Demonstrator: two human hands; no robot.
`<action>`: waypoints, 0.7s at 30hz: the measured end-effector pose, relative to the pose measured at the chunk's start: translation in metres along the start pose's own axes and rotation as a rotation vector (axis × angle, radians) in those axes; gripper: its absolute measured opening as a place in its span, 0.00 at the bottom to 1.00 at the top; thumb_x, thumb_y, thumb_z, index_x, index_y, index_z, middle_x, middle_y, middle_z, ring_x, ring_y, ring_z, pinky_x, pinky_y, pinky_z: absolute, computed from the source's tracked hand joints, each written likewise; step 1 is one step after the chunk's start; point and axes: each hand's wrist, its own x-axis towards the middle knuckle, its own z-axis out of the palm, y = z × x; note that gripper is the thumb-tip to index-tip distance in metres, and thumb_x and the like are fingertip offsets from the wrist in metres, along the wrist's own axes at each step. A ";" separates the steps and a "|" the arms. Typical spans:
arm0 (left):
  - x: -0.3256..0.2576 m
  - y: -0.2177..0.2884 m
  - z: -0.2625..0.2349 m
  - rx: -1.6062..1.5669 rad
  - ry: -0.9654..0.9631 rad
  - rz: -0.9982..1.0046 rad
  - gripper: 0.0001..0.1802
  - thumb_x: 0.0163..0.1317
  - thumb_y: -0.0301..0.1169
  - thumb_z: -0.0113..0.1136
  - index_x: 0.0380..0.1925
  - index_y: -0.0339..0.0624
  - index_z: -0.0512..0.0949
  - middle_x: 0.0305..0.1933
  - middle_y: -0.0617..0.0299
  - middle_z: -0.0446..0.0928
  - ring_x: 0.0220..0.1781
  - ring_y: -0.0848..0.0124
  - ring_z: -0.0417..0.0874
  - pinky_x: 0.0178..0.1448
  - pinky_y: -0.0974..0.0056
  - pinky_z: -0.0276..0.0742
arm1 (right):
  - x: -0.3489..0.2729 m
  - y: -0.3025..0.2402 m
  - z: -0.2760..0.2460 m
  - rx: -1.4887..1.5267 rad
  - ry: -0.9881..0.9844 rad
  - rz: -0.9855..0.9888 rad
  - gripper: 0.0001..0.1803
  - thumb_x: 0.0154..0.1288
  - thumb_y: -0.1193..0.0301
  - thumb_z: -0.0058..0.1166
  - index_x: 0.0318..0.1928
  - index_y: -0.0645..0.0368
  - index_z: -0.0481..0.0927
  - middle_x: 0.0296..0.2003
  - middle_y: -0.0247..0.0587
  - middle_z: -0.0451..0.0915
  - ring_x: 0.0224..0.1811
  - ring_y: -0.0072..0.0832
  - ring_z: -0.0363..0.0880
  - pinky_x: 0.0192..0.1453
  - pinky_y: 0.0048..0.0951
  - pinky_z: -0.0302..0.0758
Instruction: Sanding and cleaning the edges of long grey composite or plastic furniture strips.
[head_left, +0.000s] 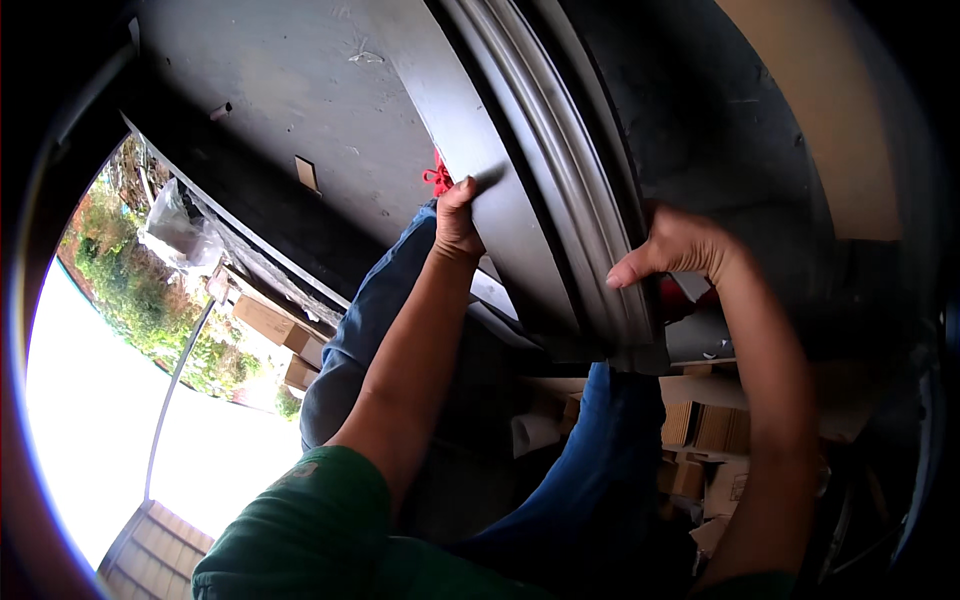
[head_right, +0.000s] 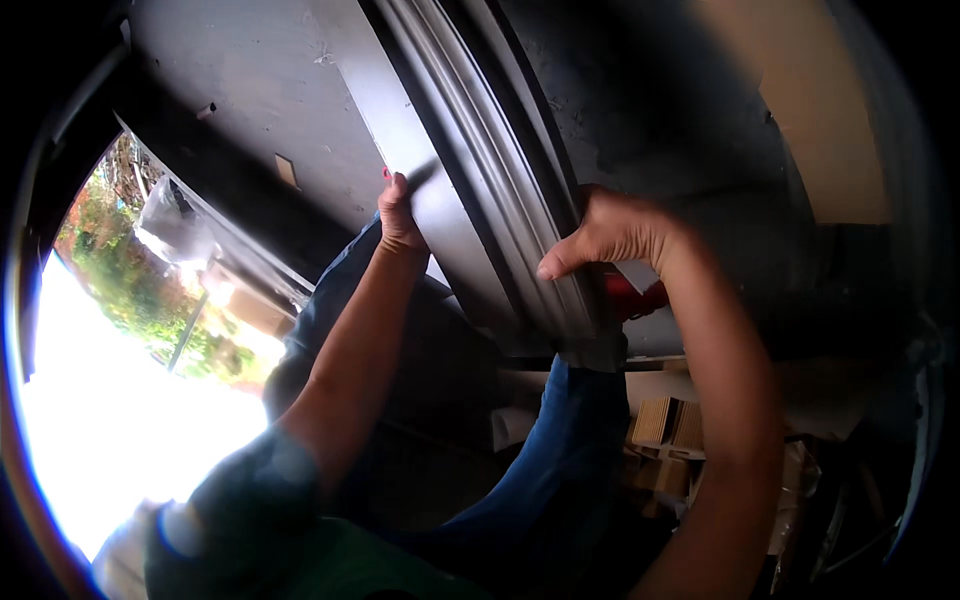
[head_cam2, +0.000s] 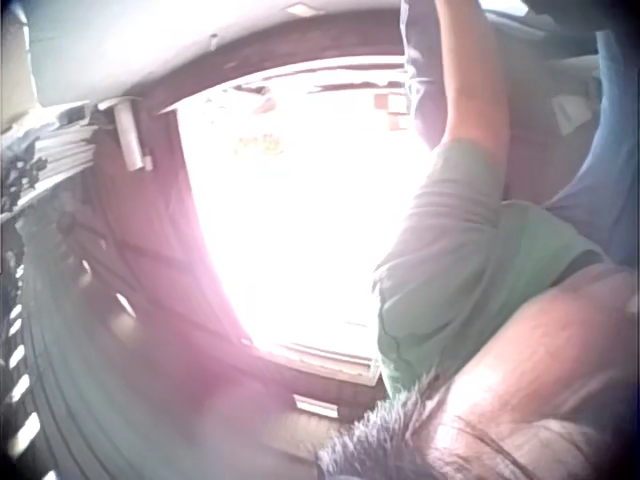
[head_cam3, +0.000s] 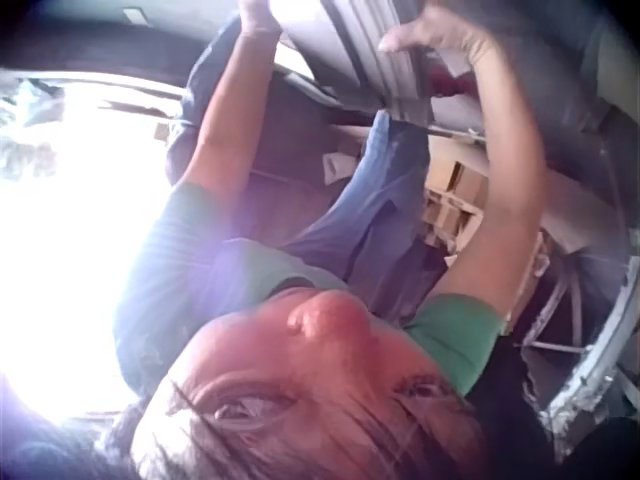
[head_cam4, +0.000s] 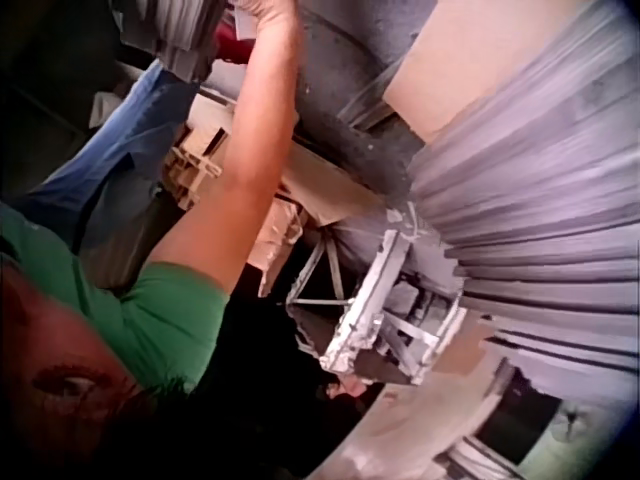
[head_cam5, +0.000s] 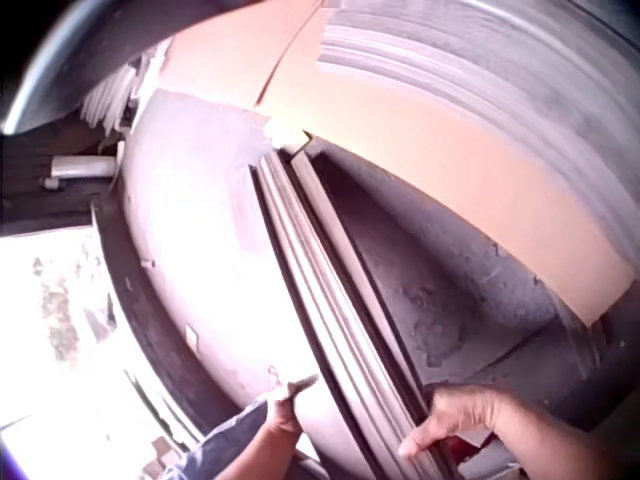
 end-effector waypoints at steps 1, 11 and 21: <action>0.001 0.007 -0.001 -0.012 0.006 -0.088 0.32 0.43 0.40 0.68 0.49 0.36 0.74 0.44 0.52 0.79 0.43 0.56 0.82 0.53 0.51 0.77 | -0.004 -0.006 0.007 0.094 0.005 -0.008 0.45 0.32 0.62 0.78 0.54 0.68 0.72 0.46 0.47 0.78 0.49 0.32 0.76 0.57 0.27 0.71; -0.094 0.066 0.051 0.084 0.042 -0.189 0.30 0.37 0.29 0.64 0.47 0.33 0.75 0.39 0.53 0.80 0.39 0.60 0.83 0.51 0.59 0.79 | -0.061 -0.081 0.099 0.448 0.002 -0.188 0.21 0.38 0.71 0.70 0.38 0.62 0.81 0.32 0.37 0.81 0.35 0.26 0.78 0.45 0.27 0.74; -0.303 0.119 0.089 0.073 0.145 -0.214 0.30 0.42 0.34 0.65 0.49 0.34 0.74 0.43 0.51 0.80 0.42 0.56 0.82 0.52 0.56 0.79 | -0.157 -0.167 0.231 0.486 -0.121 -0.198 0.27 0.39 0.66 0.70 0.43 0.64 0.79 0.36 0.45 0.81 0.39 0.32 0.79 0.46 0.29 0.75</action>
